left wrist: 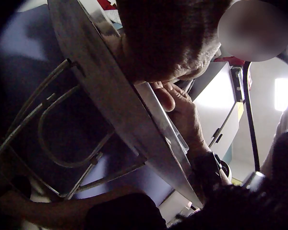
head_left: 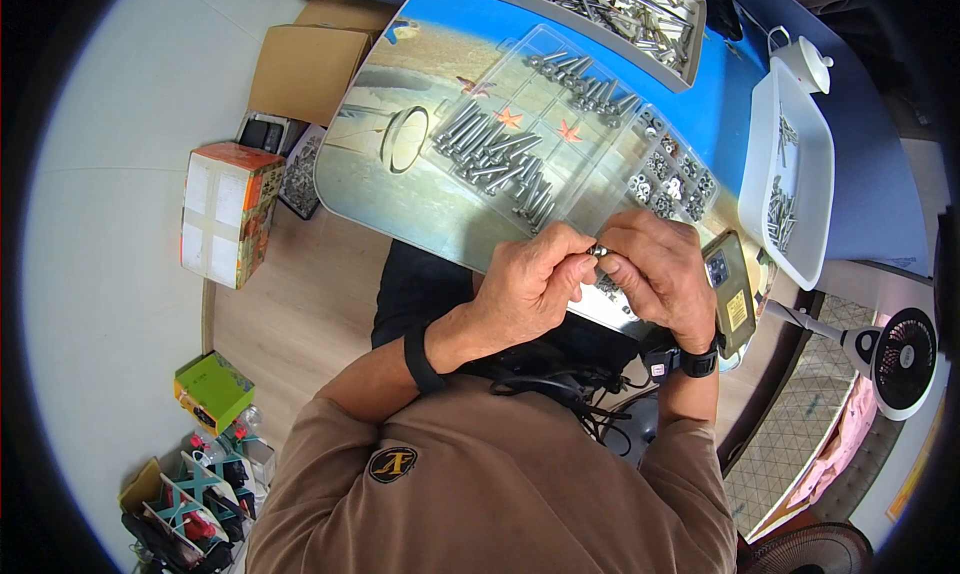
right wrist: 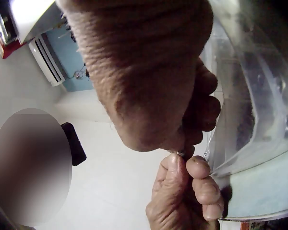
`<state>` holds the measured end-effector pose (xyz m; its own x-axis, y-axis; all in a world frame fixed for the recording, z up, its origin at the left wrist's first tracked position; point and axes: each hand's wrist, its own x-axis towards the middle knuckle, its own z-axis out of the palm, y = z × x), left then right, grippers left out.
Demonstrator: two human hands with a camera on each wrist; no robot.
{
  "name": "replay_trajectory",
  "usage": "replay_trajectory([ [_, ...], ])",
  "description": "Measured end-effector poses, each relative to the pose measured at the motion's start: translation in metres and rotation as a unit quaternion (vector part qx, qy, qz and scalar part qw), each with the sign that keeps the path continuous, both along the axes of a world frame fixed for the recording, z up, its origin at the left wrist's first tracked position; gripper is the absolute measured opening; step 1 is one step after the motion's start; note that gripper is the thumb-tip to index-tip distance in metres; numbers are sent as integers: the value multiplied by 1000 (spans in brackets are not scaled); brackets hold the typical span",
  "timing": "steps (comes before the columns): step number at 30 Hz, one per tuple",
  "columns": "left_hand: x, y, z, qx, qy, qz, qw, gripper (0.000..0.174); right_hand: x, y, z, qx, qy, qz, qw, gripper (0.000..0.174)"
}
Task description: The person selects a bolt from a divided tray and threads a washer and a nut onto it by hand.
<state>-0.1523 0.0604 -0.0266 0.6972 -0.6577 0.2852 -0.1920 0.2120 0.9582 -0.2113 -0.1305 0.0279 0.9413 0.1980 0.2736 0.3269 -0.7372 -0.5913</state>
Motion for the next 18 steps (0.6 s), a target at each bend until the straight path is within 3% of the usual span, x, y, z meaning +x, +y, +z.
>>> replay_trajectory([
  [7, -1, 0, -1, -1, -6, 4, 1000, 11, 0, 8, 6, 53, 18, -39, 998, 15],
  [13, 0, -1, 1, -3, 4, 2, 1000, 10, 0, 0, -1, 1, 2, 1, 1000, 17],
  [18, -1, -1, -1, -4, 1, 3, 1000, 10, 0, 6, 5, 42, 10, -22, 999, 17],
])
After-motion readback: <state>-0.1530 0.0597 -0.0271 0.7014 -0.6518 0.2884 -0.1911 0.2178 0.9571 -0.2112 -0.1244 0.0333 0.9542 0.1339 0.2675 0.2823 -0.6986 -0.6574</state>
